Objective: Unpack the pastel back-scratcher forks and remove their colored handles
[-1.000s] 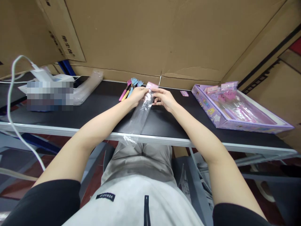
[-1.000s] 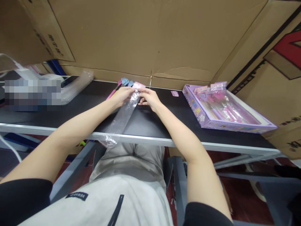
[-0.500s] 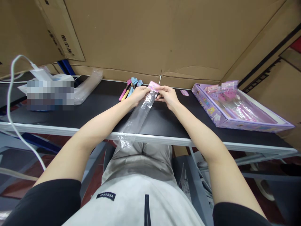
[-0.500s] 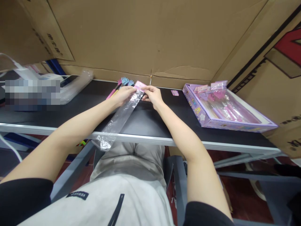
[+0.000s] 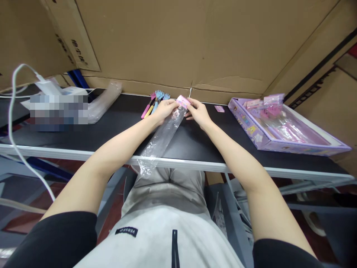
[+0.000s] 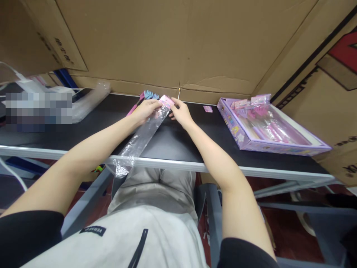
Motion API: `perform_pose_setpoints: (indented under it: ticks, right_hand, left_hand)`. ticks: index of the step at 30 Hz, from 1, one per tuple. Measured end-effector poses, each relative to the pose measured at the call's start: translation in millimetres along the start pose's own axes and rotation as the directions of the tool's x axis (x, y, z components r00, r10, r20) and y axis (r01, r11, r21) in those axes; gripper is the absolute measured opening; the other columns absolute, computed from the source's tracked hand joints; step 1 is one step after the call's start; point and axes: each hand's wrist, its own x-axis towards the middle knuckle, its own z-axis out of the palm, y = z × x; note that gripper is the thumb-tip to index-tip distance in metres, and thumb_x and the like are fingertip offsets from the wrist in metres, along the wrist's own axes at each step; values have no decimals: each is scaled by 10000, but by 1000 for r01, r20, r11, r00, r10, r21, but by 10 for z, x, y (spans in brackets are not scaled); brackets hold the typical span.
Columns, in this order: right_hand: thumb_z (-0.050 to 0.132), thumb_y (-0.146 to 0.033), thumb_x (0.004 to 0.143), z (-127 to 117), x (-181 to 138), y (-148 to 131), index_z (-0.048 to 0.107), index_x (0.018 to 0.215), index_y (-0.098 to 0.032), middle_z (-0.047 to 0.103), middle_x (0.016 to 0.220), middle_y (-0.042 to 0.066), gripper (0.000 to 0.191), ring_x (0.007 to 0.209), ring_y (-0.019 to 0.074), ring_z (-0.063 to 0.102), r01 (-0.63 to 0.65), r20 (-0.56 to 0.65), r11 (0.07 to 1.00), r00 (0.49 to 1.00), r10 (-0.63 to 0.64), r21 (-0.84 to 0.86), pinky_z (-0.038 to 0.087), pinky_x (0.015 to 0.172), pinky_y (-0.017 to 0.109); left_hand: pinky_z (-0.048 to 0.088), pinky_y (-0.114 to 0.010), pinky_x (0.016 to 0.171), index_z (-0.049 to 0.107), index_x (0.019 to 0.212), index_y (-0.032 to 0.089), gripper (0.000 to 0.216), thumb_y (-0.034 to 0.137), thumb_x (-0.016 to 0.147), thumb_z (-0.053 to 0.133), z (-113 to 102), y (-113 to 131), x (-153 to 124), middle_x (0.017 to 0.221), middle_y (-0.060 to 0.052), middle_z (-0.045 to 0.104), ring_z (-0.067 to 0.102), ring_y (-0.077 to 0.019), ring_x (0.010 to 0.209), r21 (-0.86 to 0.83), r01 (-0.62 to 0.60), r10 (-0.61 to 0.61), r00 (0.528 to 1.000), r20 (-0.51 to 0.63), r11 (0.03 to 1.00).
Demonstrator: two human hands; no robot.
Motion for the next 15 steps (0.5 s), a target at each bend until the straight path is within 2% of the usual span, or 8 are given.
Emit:
perform_pose_setpoints:
  ticks: [3,7,10,15]
  right_hand:
    - [663,-266,997,-36,34,24,713,1205,-214,745,1194,48,220,732,92,712,40,-46,999,998,-40,6,647,625,222]
    - [666,-198,961,-69,65,6,667,984,-186,724,1066,17,26,828,107,718,113,-119,994,987,-112,7,657,714,239]
    - [663,-171,954,-65,59,-28,631,905,-181,691,945,1,59,828,112,718,67,-139,998,988,-64,14,650,745,247]
    - [663,-158,932,-49,15,-59,646,926,-189,699,992,-2,36,823,101,705,7,-141,999,990,-2,34,632,753,235]
  left_hand:
    - [373,-176,441,569,675,169,408,15,1050,530,3,-3,-1,497,65,520,486,-70,403,69,-25,23,999,27,997]
    - [361,-174,433,560,653,176,427,18,1048,527,-14,-13,6,481,44,567,474,-71,361,209,-61,51,997,50,976]
    - [345,-179,438,558,668,183,407,26,1043,525,-44,-33,22,499,42,580,476,-75,359,278,-90,82,996,41,956]
    - [361,-193,470,536,682,193,380,64,1039,531,-63,-14,-2,570,26,612,495,-87,406,271,-140,121,989,84,952]
